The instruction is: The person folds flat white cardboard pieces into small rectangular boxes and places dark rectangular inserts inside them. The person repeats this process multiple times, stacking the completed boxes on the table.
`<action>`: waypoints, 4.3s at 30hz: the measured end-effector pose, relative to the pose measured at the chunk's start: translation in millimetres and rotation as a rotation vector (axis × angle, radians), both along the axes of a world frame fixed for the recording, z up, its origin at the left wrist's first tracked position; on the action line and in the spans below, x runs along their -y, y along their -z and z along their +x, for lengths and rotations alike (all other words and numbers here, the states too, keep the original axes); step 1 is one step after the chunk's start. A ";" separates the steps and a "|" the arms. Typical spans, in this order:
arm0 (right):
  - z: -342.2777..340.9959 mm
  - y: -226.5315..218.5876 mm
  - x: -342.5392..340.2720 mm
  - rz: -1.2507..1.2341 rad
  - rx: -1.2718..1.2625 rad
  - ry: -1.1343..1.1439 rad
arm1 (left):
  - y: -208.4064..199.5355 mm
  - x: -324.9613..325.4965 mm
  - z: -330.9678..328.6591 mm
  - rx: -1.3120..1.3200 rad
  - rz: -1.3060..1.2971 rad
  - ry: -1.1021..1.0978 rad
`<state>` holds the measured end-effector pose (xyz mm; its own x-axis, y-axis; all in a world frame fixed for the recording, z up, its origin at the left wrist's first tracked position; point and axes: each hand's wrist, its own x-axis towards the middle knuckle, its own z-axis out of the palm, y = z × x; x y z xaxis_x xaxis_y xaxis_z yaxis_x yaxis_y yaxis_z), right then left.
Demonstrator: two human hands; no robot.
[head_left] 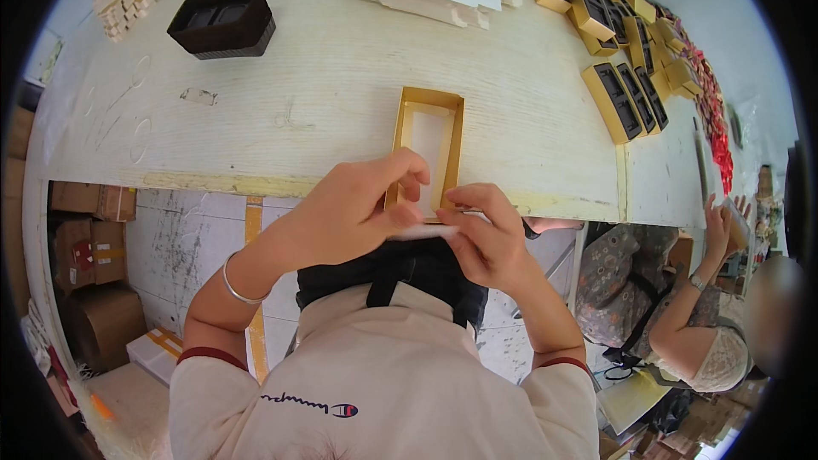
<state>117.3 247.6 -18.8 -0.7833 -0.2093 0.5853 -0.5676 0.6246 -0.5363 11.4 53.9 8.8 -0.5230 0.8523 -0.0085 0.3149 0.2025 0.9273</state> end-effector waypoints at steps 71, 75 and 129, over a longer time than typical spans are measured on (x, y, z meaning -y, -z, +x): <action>-262.0 -78.8 132.0 0.770 -0.134 -0.077 | 30.2 32.9 -41.3 -0.603 0.051 -0.252; -266.1 -74.2 133.5 0.610 -0.124 -0.053 | 28.0 32.3 -39.5 -0.615 0.063 -0.254; -21.9 -5.4 -2.2 0.442 0.041 0.152 | -2.5 -10.6 -20.2 -0.988 -0.296 -0.020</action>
